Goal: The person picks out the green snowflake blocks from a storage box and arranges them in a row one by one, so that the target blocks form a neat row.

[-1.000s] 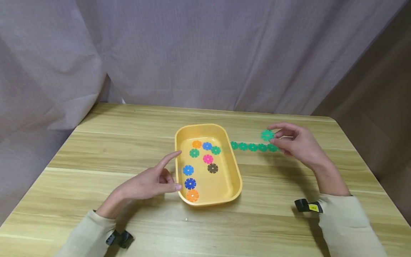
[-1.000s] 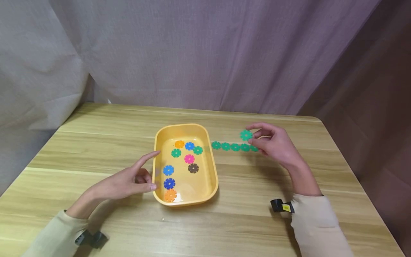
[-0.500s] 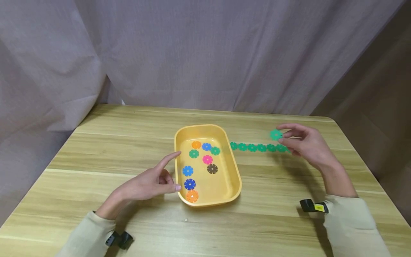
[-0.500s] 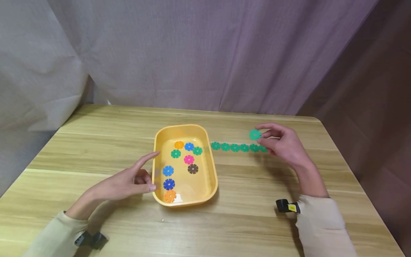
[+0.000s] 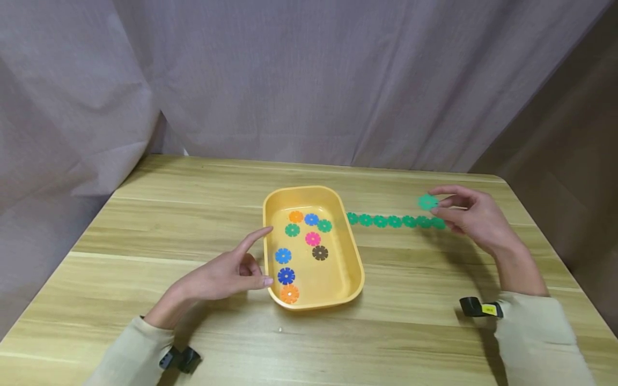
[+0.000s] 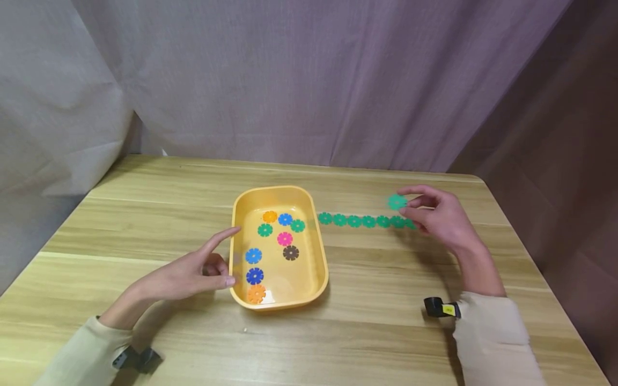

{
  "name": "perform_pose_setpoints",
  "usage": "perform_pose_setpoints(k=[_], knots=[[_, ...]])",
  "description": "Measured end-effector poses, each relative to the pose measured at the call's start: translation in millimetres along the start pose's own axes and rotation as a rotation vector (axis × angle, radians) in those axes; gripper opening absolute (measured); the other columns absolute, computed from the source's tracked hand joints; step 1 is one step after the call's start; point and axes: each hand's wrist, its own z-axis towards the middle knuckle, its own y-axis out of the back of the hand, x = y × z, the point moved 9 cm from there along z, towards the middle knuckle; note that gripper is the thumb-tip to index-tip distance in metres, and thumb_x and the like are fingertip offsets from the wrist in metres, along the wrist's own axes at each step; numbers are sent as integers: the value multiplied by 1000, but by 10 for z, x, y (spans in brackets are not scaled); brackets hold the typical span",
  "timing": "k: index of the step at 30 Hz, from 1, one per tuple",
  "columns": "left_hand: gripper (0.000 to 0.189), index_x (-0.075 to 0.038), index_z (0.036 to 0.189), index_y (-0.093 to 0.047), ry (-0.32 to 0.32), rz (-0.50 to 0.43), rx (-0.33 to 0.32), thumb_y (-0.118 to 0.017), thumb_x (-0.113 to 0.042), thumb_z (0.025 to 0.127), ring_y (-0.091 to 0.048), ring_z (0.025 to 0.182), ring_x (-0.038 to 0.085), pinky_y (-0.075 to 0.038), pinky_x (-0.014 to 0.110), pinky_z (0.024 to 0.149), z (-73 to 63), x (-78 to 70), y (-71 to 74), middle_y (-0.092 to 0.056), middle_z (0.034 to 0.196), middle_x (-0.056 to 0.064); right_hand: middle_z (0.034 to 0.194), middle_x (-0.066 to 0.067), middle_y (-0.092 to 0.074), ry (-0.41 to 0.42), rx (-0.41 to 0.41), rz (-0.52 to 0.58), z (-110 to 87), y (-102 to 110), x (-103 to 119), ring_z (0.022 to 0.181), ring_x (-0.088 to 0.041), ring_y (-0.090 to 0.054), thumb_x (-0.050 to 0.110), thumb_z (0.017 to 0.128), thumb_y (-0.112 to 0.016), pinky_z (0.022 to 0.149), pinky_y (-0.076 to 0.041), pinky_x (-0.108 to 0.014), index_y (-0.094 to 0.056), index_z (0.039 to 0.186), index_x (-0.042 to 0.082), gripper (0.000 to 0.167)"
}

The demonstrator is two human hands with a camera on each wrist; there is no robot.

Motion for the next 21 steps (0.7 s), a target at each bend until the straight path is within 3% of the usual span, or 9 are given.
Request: perform_pose_setpoints(k=[10,21], knots=[[103,-28,171,-5,5,-5,1,-77,-34,98,-69,86,24,-56,29,79,5,-4,-5,-71,97,9,86,15,-65,-42,-20,-18,-16,158,-191,61,-8,-51,6,100,-73,50,-39,-27,-68,129,21,34],[102,-28,171,-5,17,4,0,-77,-34,98,-69,86,23,-56,29,79,5,-4,0,-71,96,9,88,14,-64,-53,-33,-34,-42,250,-276,64,-11,-54,12,102,-72,51,-39,-29,-65,136,13,35]])
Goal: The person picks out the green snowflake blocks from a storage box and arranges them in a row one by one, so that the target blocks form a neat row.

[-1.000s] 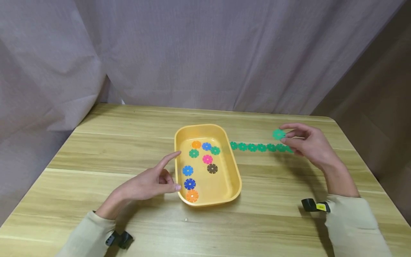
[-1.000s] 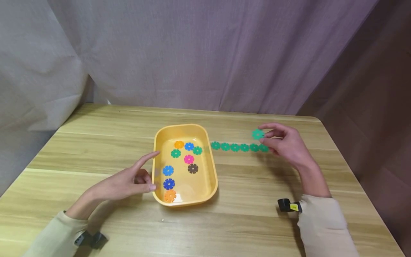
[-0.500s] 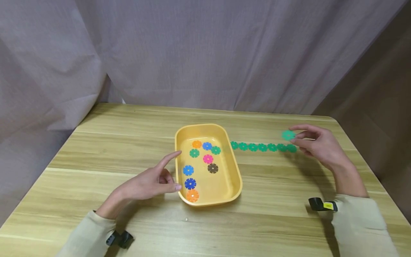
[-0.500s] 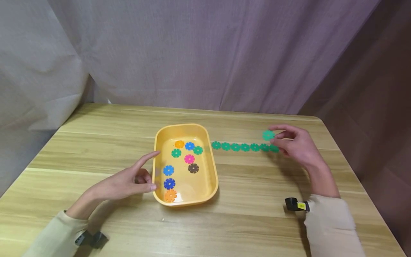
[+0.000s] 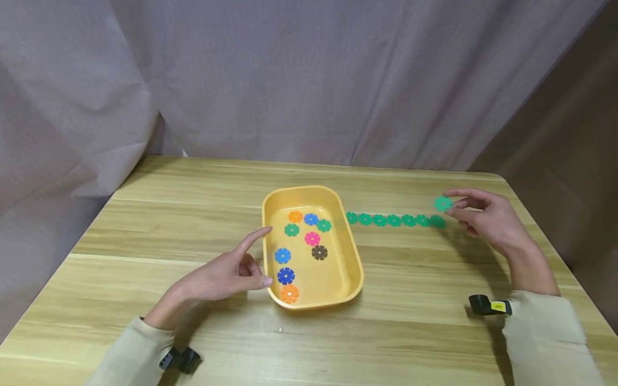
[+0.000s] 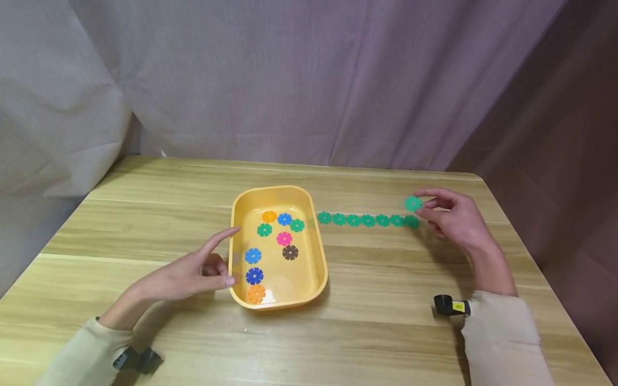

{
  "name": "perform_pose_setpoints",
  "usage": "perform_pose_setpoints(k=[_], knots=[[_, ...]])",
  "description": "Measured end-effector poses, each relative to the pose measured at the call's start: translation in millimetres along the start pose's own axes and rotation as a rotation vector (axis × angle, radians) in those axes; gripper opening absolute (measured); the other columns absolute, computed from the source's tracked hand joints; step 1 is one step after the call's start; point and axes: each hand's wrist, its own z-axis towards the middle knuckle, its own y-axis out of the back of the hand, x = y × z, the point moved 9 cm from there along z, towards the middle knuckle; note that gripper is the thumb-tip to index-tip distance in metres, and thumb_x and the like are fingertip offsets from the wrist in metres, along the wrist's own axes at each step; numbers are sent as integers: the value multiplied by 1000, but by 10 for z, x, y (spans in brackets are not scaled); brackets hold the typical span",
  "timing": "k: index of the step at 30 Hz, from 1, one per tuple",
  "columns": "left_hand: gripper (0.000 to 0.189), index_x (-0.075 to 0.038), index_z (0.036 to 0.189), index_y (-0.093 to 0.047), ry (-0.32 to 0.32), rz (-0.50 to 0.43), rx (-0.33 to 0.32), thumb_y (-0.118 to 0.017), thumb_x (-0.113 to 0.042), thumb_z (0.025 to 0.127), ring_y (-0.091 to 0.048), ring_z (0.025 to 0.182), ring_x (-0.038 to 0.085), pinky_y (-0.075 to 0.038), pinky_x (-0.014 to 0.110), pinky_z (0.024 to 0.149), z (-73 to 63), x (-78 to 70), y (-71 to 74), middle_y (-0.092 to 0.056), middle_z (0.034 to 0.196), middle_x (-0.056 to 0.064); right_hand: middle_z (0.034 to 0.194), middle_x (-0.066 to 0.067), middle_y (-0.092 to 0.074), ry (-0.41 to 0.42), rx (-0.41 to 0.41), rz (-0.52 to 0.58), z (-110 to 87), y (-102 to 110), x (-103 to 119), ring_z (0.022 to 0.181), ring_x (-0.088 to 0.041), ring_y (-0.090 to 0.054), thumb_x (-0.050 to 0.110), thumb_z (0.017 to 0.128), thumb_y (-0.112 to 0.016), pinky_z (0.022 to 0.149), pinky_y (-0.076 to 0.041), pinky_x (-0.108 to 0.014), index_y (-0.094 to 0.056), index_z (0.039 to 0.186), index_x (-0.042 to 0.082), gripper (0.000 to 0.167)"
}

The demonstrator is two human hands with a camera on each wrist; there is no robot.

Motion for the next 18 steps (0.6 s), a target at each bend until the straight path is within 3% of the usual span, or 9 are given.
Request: perform_pose_setpoints(k=[11,18], knots=[[102,-27,171,-5,-5,-5,6,-77,-34,99,-68,87,23,-55,29,79,9,2,-8,-71,96,9,85,15,-66,-39,-31,4,29,63,-166,64,-11,-55,15,101,-74,53,-44,-27,-67,133,15,33],[102,-28,171,-6,-3,-4,-2,-77,-34,98,-69,86,23,-54,28,78,3,3,0,-71,96,9,78,15,-67,-55,-65,30,69,100,-243,61,-11,-56,10,100,-73,52,-48,-26,-72,124,23,27]])
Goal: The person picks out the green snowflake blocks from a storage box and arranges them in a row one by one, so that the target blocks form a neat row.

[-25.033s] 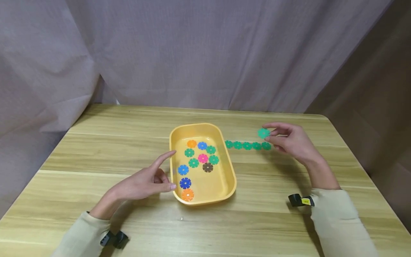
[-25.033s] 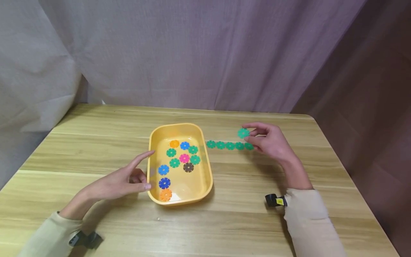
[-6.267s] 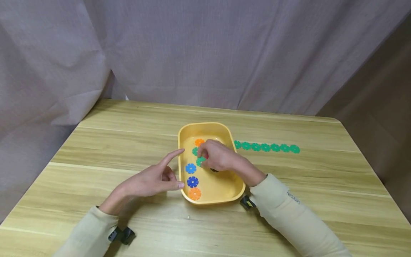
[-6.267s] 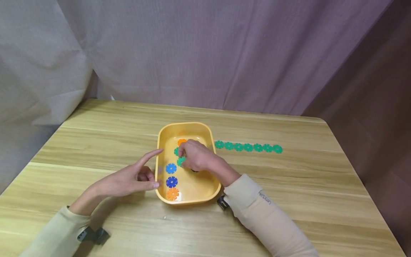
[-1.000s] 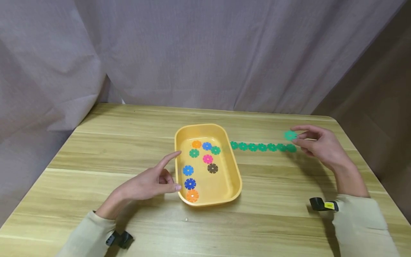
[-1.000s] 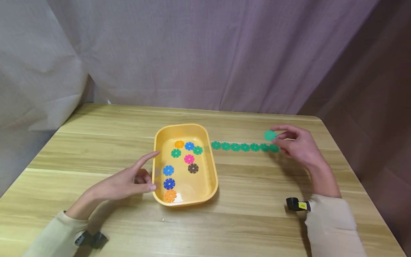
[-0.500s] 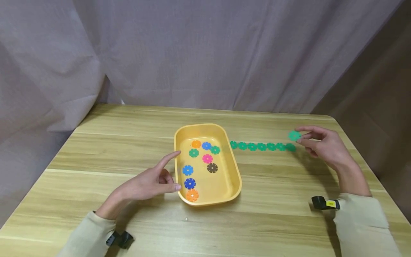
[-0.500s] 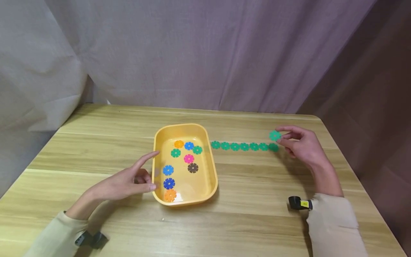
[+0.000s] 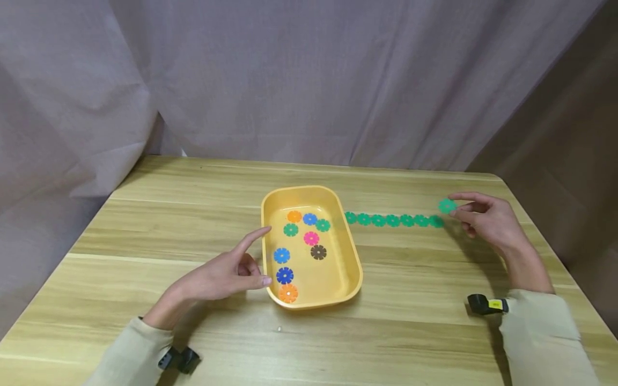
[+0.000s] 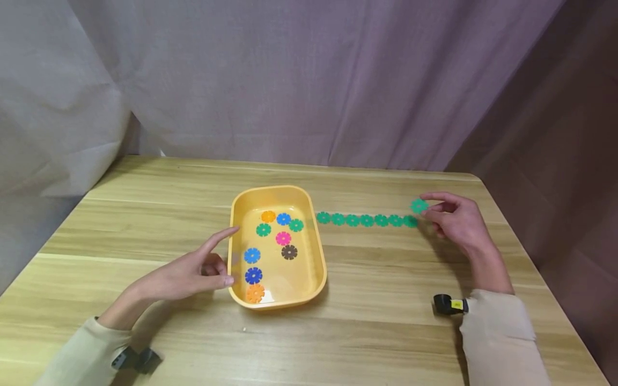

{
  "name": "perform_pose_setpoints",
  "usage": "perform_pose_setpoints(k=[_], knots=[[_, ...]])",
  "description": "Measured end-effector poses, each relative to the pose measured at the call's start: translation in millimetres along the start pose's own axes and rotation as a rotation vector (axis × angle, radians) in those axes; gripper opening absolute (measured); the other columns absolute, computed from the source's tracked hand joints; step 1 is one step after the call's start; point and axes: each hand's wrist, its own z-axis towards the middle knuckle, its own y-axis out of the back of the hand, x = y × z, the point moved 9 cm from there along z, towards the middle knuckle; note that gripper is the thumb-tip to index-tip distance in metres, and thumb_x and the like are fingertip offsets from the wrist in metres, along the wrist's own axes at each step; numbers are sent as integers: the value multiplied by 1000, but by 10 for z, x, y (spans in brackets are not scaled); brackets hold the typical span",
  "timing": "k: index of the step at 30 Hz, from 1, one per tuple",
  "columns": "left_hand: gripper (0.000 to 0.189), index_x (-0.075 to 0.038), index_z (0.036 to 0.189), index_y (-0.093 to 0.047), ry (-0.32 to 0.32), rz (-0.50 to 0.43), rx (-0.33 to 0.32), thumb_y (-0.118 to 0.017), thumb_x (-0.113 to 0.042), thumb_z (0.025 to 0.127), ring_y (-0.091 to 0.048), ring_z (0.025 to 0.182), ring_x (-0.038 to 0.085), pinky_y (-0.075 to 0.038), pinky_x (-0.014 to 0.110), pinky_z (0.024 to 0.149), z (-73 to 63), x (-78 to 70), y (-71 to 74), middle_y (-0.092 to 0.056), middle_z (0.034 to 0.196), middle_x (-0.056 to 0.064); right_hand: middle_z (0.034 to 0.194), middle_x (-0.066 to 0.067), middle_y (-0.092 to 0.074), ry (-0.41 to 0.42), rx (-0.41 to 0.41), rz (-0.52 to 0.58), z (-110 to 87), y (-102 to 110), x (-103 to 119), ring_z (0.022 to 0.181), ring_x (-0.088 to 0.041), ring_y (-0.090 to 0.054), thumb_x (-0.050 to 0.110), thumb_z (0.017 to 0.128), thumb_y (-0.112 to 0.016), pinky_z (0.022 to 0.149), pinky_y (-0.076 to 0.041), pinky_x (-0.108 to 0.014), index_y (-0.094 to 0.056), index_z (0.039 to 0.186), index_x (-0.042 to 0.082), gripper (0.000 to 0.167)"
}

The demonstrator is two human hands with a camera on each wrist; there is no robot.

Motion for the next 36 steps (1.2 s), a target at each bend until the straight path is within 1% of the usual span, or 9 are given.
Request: perform_pose_setpoints(k=[3,8,10,12,16,19,24,29,36], knots=[[102,-28,171,-6,0,7,-3,-77,-35,98,-68,86,23,-54,28,78,-3,-1,9,-71,96,8,78,15,-68,-15,-10,-18,9,7,-33,61,-10,-57,10,101,-72,53,-50,-26,-73,121,27,27],[102,-27,171,-5,-9,7,-1,-77,-34,98,-69,86,23,-55,28,79,-3,-8,13,-71,96,8,76,14,-68,-37,-12,-53,14,14,-95,62,-8,-58,8,102,-69,55,-52,-26,-71,119,27,26],[102,-27,171,-5,-11,7,-1,-77,-34,98,-69,86,23,-55,28,80,-3,-10,14,-71,96,8,75,13,-68,-53,-6,-68,18,12,-130,62,-8,-58,8,102,-68,55,-52,-26,-70,120,24,24],[102,-27,171,-5,-10,6,-2,-77,-34,98,-69,86,23,-55,28,80,-4,-9,15,-71,96,8,74,11,-67,-71,0,-89,23,7,-168,63,-8,-58,9,103,-66,56,-53,-27,-67,125,17,24],[102,-27,171,-5,-6,9,-5,-77,-34,98,-69,86,23,-55,28,80,-4,-6,18,-71,96,8,72,8,-66,-91,9,-140,34,4,-230,64,-8,-59,9,103,-64,57,-54,-28,-59,137,0,36],[102,-27,171,-5,-5,12,-6,-77,-34,98,-69,86,23,-55,28,80,-5,-7,18,-71,96,8,72,8,-67,-95,13,-155,43,5,-265,64,-7,-60,6,102,-64,57,-55,-28,-55,141,-7,42],[101,-28,171,-6,0,10,-7,-77,-34,99,-69,87,23,-55,28,80,-12,-4,14,-71,96,8,74,9,-69,-105,30,-144,51,-8,-313,66,-7,-61,3,101,-63,58,-56,-27,-53,142,-10,44],[101,-28,171,-6,0,17,-6,-77,-34,99,-69,86,23,-55,28,79,-16,-2,12,-71,95,8,77,8,-69,-127,50,-155,38,-21,-358,68,-8,-62,3,101,-61,60,-57,-28,-52,144,-11,46],[102,-27,171,-5,-12,14,1,-77,-33,99,-70,86,23,-56,29,80,-10,-5,4,-72,95,8,80,3,-67,-131,50,-185,24,-6,-395,67,-7,-61,3,102,-60,59,-57,-27,-51,144,-13,46]])
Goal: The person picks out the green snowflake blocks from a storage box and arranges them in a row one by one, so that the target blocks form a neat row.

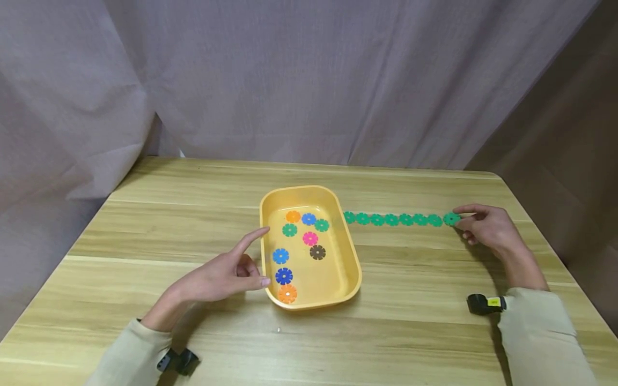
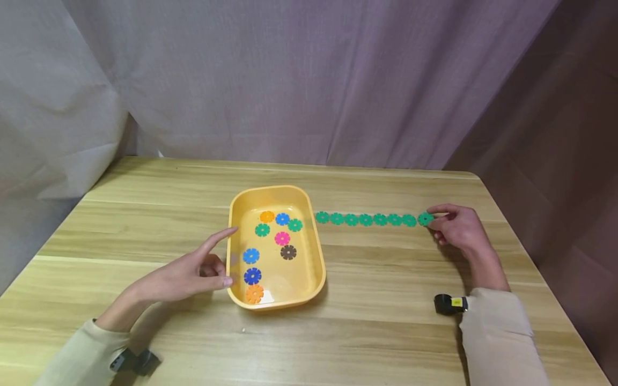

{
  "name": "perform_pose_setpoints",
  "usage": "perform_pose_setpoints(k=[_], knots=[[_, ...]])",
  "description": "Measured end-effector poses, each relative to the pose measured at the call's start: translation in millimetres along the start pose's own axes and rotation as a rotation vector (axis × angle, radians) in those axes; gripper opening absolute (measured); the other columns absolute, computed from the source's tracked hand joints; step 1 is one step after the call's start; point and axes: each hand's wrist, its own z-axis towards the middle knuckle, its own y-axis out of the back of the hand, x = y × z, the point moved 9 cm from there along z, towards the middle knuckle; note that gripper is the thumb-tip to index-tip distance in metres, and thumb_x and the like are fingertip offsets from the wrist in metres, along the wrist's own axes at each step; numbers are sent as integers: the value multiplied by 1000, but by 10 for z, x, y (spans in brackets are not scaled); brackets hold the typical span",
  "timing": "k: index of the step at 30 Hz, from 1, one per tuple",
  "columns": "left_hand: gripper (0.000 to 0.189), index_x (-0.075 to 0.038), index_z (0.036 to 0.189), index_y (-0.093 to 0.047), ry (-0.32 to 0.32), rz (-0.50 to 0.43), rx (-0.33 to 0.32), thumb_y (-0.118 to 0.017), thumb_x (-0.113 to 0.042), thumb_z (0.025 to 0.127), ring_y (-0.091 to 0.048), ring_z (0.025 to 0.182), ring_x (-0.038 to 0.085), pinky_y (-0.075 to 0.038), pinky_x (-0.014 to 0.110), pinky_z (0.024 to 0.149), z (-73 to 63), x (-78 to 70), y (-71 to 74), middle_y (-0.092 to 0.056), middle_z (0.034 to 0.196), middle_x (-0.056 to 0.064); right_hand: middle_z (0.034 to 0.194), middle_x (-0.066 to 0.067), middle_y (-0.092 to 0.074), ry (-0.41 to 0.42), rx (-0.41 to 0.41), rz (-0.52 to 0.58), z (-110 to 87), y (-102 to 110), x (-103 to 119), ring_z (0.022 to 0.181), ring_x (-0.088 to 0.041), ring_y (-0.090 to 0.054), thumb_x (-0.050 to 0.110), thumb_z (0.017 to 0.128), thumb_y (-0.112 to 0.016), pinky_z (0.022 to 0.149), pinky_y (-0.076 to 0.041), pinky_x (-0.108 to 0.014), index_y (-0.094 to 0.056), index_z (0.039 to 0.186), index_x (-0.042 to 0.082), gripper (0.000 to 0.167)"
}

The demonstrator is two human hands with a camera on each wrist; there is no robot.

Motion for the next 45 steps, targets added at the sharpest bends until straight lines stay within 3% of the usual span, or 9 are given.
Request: perform_pose_setpoints(k=[19,26,30,34,40,45], knots=[[102,-28,171,-5,16,3,-6,-77,-35,98,-68,86,23,-55,29,79,-6,8,3,-71,96,8,82,1,-66,-5,29,-42,13,-13,-58,66,-7,-61,7,104,-60,60,-57,-27,-50,146,-12,47],[102,-28,171,-5,10,6,-5,-77,-34,99,-69,86,23,-56,29,79,-11,3,0,-71,96,8,78,-1,-68,0,-12,-57,-11,43,28,64,-9,-61,9,104,-62,58,-56,-30,-53,144,-11,46],[102,-28,171,-5,10,11,-1,-76,-35,99,-69,87,22,-56,29,80,-5,-4,0,-71,96,8,73,-2,-64,56,-72,-73,-76,122,258,58,-12,-57,13,104,-64,54,-50,-32,-56,141,-7,43],[101,-29,171,-5,18,9,-3,-76,-36,99,-68,87,22,-55,29,79,-3,0,6,-71,97,8,74,0,-60,140,-119,-99,-163,146,632,56,-14,-54,20,104,-66,52,-45,-32,-62,135,1,37],[102,-29,171,-5,17,7,-3,-76,-36,99,-69,87,23,-55,30,80,-4,1,4,-71,97,8,74,10,-59,220,-100,18,-235,18,1188,56,-13,-54,17,101,-71,52,-46,-29,-71,122,16,22],[102,-29,171,-5,22,19,-4,-76,-37,99,-69,89,22,-56,31,81,3,4,8,-71,98,7,75,11,-61,266,-72,40,-293,-206,1583,57,-14,-53,14,100,-73,52,-46,-31,-72,125,13,25]])
